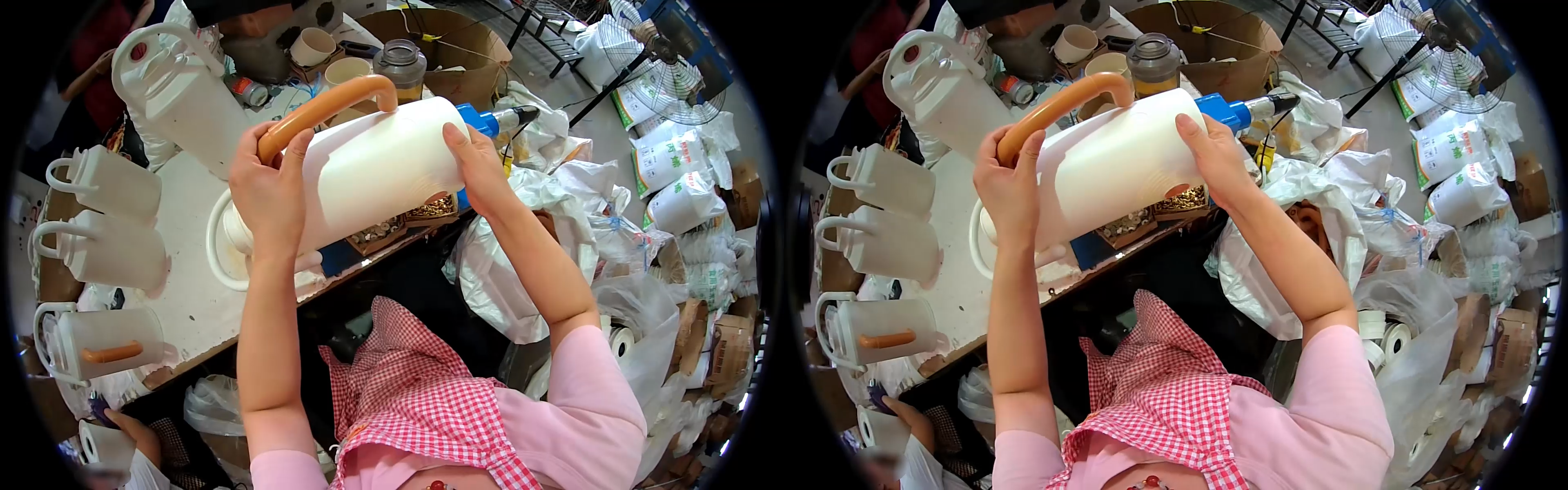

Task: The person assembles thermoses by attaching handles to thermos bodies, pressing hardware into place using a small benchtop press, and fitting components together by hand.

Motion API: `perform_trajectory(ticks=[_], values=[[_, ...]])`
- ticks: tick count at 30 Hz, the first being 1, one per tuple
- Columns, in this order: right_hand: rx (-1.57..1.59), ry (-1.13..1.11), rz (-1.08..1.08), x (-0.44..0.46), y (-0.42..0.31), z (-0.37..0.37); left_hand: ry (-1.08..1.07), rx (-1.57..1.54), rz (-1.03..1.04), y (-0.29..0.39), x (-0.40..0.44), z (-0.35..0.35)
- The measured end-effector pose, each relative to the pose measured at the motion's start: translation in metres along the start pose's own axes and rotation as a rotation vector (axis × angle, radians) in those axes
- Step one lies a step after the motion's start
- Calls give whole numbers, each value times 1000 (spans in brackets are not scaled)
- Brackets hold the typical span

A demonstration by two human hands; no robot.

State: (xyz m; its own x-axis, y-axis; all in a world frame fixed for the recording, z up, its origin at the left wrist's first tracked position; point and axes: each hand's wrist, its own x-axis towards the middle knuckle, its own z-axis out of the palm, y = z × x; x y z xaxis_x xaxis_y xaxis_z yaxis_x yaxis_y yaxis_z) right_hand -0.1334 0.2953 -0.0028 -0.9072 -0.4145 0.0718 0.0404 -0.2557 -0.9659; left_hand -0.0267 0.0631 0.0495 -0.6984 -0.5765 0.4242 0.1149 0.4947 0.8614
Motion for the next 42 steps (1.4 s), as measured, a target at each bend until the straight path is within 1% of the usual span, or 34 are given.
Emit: perform_trajectory(ticks=[1, 2, 4, 5, 6, 7, 8, 9, 10, 12, 13, 14, 16, 17, 18, 19, 20, 21, 22, 24, 25, 26, 27, 28, 30, 31, 33, 34, 36, 37, 39, 42], values=[[4, -11, -2, -2, 0, 1, 67, 118, 17, 2, -1, 2], [3, 0, -30, -5, 3, -1, 60, 128, 10, 4, -1, 0], [-6, 43, -112, -5, 11, -9, -21, 175, 69, 4, 7, -7], [12, 34, -204, -5, 15, -18, -32, 149, 152, -7, 15, -10], [-140, 99, -358, -5, 9, -24, -27, 121, 81, -8, 21, -15], [-173, 189, -340, -11, 8, -34, -18, 92, 18, -6, 30, -25], [-202, 281, -324, -15, 6, -44, 23, 13, 47, -10, 39, -44], [-223, 294, -258, -23, 9, -54, 41, 168, -22, -7, 45, -69], [-225, 296, -251, -30, 13, -56, 44, 423, 157, -16, 44, -95], [-510, -20, 11, -40, 22, -56, 102, 628, 165, -23, 30, -150], [-691, -55, -87, -39, 35, -52, 144, 675, 133, -27, 19, -179], [-686, -61, -84, -35, 37, -43, 193, 659, 71, -30, 2, -208], [-1231, -149, -299, -26, 41, -28, 312, 397, -146, -38, -36, -268], [-1398, -150, -315, -16, 58, -30, 353, 420, -157, -27, -59, -279], [-1396, -161, -318, -11, 69, -29, 401, 441, -164, -17, -77, -288], [-1552, -208, -250, -4, 77, -28, 416, 443, -168, -15, -97, -301], [-1708, -256, -182, 3, 83, -26, 388, 403, -164, -16, -116, -314], [-1714, -262, -116, 9, 85, -28, 361, 363, -159, -19, -129, -322], [-1719, -278, -135, 11, 81, -28, 383, 363, -165, -23, -139, -322], [-1632, -301, -144, 6, 71, -27, 286, 396, -169, -26, -161, -317], [-1632, -321, -166, 4, 68, -26, 324, 342, -253, -31, -167, -313], [-1581, -249, -142, 3, 66, -26, 316, 421, -246, -38, -169, -310], [-1528, -179, -117, 2, 64, -24, 308, 406, -236, -41, -169, -304], [-1501, -157, -116, -2, 58, -22, 298, 391, -228, -43, -169, -299], [-1349, -143, -260, -8, 47, -12, 344, 329, -276, -46, -167, -297], [-1358, -167, -278, -11, 40, -1, 327, 320, -261, -44, -165, -293], [-766, -166, -207, -14, 26, 34, 315, 293, -234, -42, -162, -285], [-771, -175, -209, -10, 14, 58, 323, 290, -238, -40, -159, -281], [-402, -227, -176, -1, -5, 110, 284, 309, -198, -34, -156, -273], [-406, -234, -183, 6, 1, 127, 294, 304, -197, -33, -156, -270], [-272, -303, -214, 17, 8, 153, 251, 301, -238, -29, -155, -269], [-287, -359, -209, 24, 22, 162, 256, 311, -233, -29, -157, -266]])
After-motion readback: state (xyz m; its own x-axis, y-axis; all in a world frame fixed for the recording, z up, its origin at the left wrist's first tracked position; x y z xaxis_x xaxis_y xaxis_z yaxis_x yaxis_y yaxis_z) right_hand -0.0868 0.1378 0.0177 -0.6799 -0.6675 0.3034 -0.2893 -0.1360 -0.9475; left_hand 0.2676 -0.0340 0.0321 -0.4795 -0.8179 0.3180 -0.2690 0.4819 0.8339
